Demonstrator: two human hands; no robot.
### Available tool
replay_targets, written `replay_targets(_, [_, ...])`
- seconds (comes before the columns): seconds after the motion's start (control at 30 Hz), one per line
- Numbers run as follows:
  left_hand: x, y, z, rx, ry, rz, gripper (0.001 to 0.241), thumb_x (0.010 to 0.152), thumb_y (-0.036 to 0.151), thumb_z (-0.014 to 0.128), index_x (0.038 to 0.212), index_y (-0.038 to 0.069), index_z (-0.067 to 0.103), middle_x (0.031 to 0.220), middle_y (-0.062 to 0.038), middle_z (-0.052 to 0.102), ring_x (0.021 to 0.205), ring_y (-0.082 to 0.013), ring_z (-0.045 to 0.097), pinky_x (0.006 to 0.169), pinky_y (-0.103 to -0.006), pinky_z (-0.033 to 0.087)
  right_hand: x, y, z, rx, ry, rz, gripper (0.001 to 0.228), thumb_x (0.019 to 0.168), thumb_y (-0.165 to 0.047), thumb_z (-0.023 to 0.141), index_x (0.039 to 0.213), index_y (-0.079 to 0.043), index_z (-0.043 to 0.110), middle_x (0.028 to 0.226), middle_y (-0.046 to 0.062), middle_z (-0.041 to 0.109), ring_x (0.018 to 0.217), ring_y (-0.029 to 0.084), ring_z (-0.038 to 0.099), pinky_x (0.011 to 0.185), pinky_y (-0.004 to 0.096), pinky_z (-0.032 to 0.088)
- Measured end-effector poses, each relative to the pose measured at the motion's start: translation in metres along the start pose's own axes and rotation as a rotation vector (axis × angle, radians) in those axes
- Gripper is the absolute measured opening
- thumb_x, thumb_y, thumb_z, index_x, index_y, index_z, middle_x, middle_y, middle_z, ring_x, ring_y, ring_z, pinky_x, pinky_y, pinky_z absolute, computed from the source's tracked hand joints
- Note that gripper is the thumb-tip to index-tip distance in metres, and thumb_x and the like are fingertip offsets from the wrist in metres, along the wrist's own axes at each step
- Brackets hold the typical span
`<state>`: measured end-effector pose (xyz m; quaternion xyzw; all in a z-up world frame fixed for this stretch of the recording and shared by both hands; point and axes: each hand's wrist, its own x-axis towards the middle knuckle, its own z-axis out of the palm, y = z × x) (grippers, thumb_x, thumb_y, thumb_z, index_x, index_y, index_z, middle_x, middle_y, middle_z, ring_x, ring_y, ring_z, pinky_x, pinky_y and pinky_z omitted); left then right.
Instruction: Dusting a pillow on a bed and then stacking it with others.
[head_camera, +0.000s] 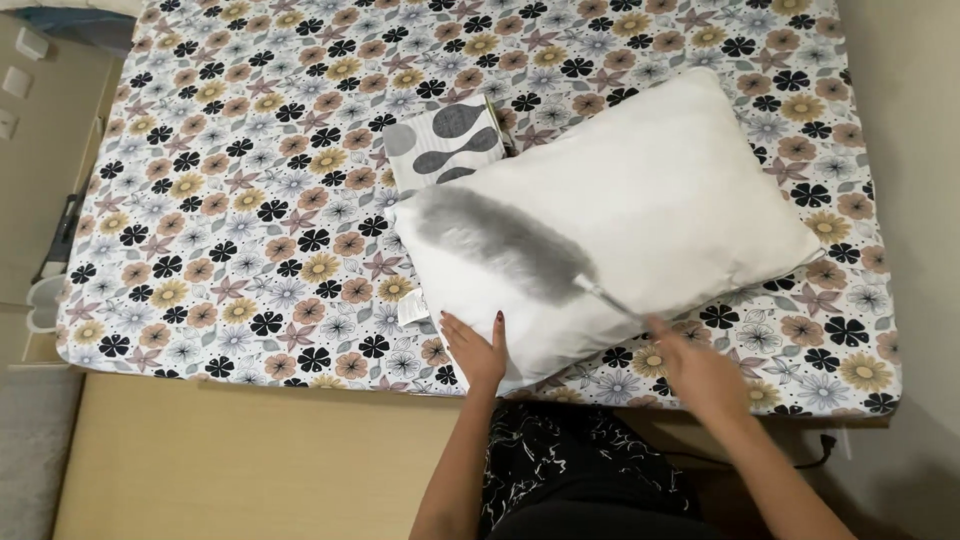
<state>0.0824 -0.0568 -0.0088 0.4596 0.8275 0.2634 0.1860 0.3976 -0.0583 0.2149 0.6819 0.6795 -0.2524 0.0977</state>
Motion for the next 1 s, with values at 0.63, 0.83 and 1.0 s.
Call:
replay_targets(0.63, [0.007, -0.028, 0.008, -0.133, -0.070, 0.075, 0.118, 0.094, 0.070, 0.053, 0.159, -0.008, -0.007, 0.167, -0.036, -0.003, 0.155, -0.0509, -0.002, 0.122, -0.0616, 0.009, 0.065, 0.079, 0.014, 0.231, 0.194, 0.315, 0.038, 0.111, -0.035, 0.037, 0.132, -0.018, 0.065, 0.063, 0.011, 0.064, 0.048, 0.021, 0.050, 0.044, 0.039, 0.045])
replay_targets(0.83, [0.014, -0.026, 0.005, -0.218, -0.193, -0.081, 0.126, 0.086, 0.071, 0.064, 0.160, -0.004, -0.006, 0.165, -0.036, -0.004, 0.155, -0.0510, -0.002, 0.120, -0.0639, 0.010, 0.038, 0.048, 0.061, 0.144, 0.205, 0.272, 0.039, 0.116, -0.028, 0.037, 0.121, -0.011, 0.072, 0.071, 0.015, 0.072, 0.059, 0.027, 0.072, 0.056, 0.042, 0.057])
replay_targets(1.0, [0.021, -0.026, 0.003, -0.291, -0.182, -0.105, 0.131, 0.080, 0.071, 0.070, 0.159, -0.006, -0.001, 0.163, -0.039, 0.002, 0.152, -0.0550, 0.004, 0.120, -0.0622, 0.014, 0.043, 0.089, 0.090, 0.302, 0.198, 0.131, 0.040, 0.102, -0.041, 0.052, 0.132, -0.024, 0.072, 0.098, 0.018, 0.074, 0.078, 0.027, 0.067, 0.073, 0.048, 0.053])
